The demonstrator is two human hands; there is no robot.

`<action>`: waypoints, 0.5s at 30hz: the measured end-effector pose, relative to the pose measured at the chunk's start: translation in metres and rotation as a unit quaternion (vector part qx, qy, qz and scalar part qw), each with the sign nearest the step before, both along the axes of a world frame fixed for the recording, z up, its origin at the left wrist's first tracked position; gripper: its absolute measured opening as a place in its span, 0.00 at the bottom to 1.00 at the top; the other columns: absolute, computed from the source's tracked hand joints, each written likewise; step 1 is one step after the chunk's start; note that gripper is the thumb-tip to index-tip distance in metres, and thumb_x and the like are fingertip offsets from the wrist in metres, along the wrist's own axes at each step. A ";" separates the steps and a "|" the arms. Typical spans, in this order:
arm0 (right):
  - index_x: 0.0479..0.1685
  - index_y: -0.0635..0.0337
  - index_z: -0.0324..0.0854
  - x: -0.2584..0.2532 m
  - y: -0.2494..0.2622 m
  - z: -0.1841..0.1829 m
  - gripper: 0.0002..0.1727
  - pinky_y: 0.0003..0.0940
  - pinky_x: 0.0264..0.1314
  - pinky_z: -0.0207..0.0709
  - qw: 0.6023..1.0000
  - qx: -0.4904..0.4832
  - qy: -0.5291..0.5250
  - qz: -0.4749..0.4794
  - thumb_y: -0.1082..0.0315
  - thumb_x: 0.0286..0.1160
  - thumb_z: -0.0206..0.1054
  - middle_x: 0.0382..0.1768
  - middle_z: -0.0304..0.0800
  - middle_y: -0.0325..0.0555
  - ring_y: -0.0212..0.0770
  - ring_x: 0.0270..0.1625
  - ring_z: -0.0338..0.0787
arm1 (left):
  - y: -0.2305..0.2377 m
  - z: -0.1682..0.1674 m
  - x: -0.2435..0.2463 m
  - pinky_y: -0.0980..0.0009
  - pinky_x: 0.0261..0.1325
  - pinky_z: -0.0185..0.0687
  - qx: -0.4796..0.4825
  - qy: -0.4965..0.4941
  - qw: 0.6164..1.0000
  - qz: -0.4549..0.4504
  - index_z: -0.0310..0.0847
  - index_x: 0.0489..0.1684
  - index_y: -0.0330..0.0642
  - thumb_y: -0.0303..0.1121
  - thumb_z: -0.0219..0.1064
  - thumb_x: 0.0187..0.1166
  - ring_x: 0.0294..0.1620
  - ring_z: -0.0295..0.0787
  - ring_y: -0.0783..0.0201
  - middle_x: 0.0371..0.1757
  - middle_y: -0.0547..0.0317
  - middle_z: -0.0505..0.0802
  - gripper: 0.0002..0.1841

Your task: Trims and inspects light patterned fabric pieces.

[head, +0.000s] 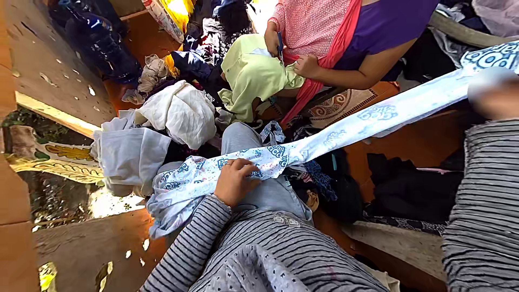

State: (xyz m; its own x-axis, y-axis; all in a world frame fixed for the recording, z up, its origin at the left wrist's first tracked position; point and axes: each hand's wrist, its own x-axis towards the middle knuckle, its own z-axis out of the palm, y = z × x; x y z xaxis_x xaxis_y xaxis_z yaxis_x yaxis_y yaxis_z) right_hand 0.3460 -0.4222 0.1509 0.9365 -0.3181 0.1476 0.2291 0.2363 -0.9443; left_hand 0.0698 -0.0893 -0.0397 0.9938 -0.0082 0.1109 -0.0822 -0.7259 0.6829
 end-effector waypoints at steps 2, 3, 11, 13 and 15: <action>0.48 0.54 0.73 0.001 0.001 -0.001 0.06 0.33 0.58 0.86 1.000 0.007 0.004 -0.006 0.75 0.85 0.54 0.38 0.86 0.37 0.33 0.45 0.91 | -0.003 0.000 0.007 0.42 0.68 0.77 -0.004 0.014 1.000 0.002 0.95 0.45 0.46 0.38 0.71 0.77 0.64 0.86 0.41 0.56 0.48 0.94 0.10; 0.49 0.54 0.73 0.000 0.001 -0.001 0.05 0.34 0.58 0.86 1.000 0.004 0.010 -0.004 0.75 0.85 0.54 0.38 0.87 0.37 0.33 0.45 0.91 | -0.001 0.001 0.009 0.43 0.69 0.77 -0.015 0.025 1.000 0.006 0.94 0.46 0.43 0.37 0.69 0.79 0.63 0.87 0.42 0.55 0.47 0.94 0.10; 0.46 0.55 0.75 0.007 0.010 -0.006 0.06 0.35 0.55 0.87 0.998 0.041 0.039 -0.026 0.77 0.81 0.58 0.37 0.88 0.40 0.35 0.43 0.91 | 0.103 0.051 -0.001 0.69 0.43 0.82 -0.199 -0.096 0.934 0.281 0.72 0.55 0.32 0.32 0.50 0.92 0.34 0.81 0.73 0.37 0.59 0.83 0.12; 0.50 0.54 0.73 0.005 0.015 -0.003 0.06 0.34 0.58 0.86 0.999 0.040 0.037 0.004 0.75 0.83 0.56 0.40 0.88 0.39 0.34 0.46 0.91 | 0.125 0.073 -0.012 0.77 0.41 0.82 -0.213 -0.146 0.914 0.314 0.70 0.56 0.39 0.33 0.50 0.92 0.32 0.80 0.81 0.35 0.69 0.80 0.08; 0.47 0.52 0.74 0.002 0.019 -0.003 0.07 0.32 0.57 0.87 0.998 0.042 0.032 0.033 0.75 0.85 0.53 0.38 0.89 0.37 0.32 0.45 0.92 | 0.136 0.094 -0.031 0.81 0.34 0.81 -0.212 -0.177 0.907 0.318 0.71 0.54 0.47 0.34 0.50 0.93 0.28 0.79 0.84 0.32 0.76 0.81 0.06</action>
